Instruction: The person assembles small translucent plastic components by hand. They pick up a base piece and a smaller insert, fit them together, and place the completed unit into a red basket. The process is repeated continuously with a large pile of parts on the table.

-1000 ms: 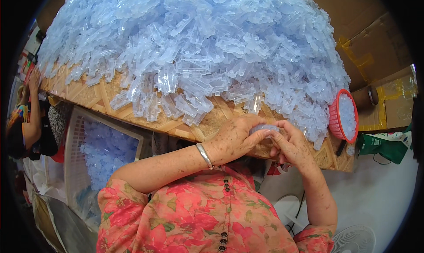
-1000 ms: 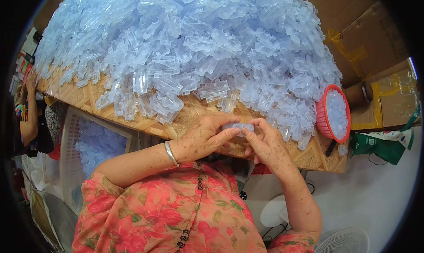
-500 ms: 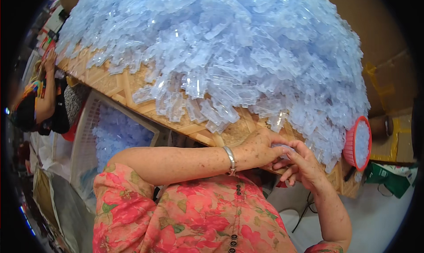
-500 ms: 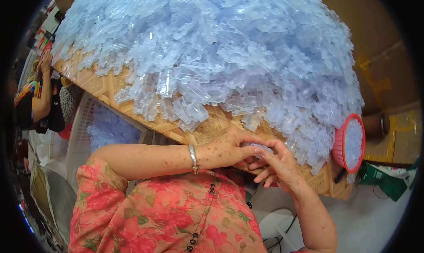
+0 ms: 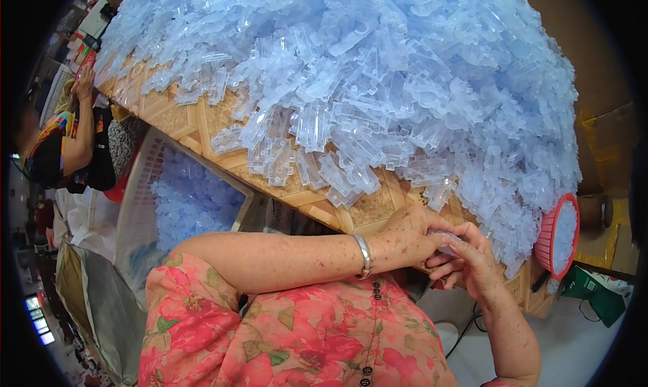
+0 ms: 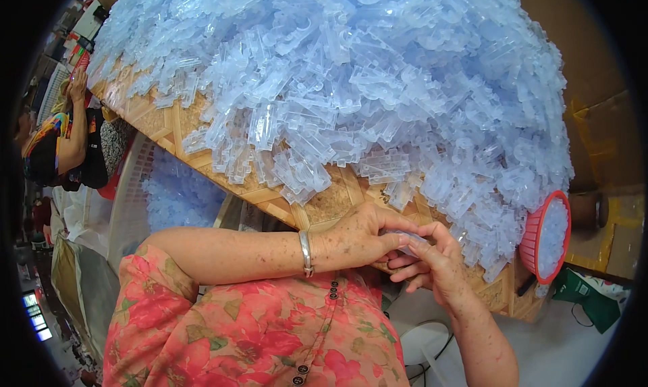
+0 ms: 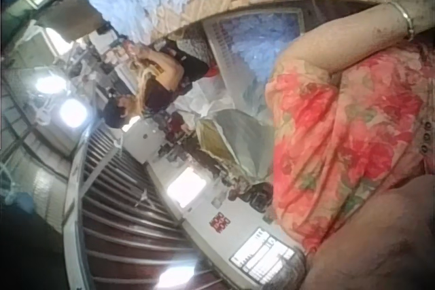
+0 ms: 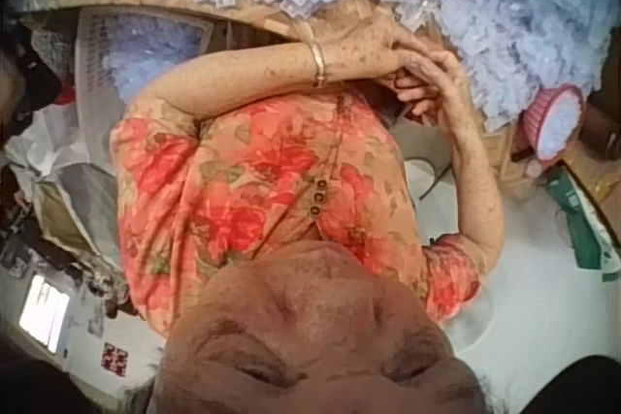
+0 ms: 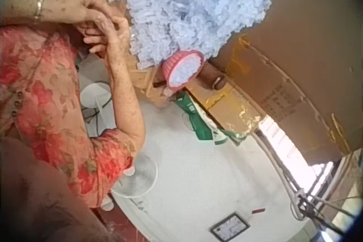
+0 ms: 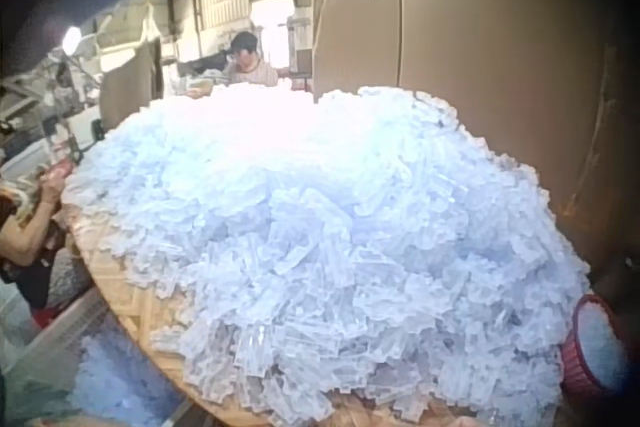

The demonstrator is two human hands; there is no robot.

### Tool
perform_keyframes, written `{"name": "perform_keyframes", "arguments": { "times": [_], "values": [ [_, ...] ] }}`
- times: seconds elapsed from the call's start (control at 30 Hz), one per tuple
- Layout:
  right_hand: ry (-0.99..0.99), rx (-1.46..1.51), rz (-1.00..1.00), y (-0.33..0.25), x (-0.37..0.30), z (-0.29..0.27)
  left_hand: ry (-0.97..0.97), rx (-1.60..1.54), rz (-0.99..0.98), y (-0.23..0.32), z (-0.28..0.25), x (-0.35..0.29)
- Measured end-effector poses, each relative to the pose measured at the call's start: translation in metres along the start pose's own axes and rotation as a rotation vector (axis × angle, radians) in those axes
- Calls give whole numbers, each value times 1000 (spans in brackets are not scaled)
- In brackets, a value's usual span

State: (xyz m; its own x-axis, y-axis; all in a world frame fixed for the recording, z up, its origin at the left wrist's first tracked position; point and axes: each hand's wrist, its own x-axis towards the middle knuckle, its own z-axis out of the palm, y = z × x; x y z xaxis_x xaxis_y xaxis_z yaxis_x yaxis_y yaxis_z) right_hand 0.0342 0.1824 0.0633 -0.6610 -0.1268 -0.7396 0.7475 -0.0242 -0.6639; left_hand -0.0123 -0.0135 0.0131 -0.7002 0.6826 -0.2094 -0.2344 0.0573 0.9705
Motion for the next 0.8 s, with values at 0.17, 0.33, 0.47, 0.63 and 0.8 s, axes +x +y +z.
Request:
{"name": "perform_keyframes", "arguments": {
  "times": [0.17,0.33,0.47,0.63,0.8],
  "values": [
    [78,-13,-97,17,0,3,32,91,120,-3,2,-5],
    [96,-13,-330,36,-2,5,66,143,164,-2,-3,-30],
    [100,-68,-357,42,-3,3,99,387,94,32,-56,-94],
    [52,-25,-336,44,-2,0,50,1316,-169,79,-144,-210],
    [54,-21,-332,45,-2,0,376,1279,-24,75,-140,-224]
  ]
}}
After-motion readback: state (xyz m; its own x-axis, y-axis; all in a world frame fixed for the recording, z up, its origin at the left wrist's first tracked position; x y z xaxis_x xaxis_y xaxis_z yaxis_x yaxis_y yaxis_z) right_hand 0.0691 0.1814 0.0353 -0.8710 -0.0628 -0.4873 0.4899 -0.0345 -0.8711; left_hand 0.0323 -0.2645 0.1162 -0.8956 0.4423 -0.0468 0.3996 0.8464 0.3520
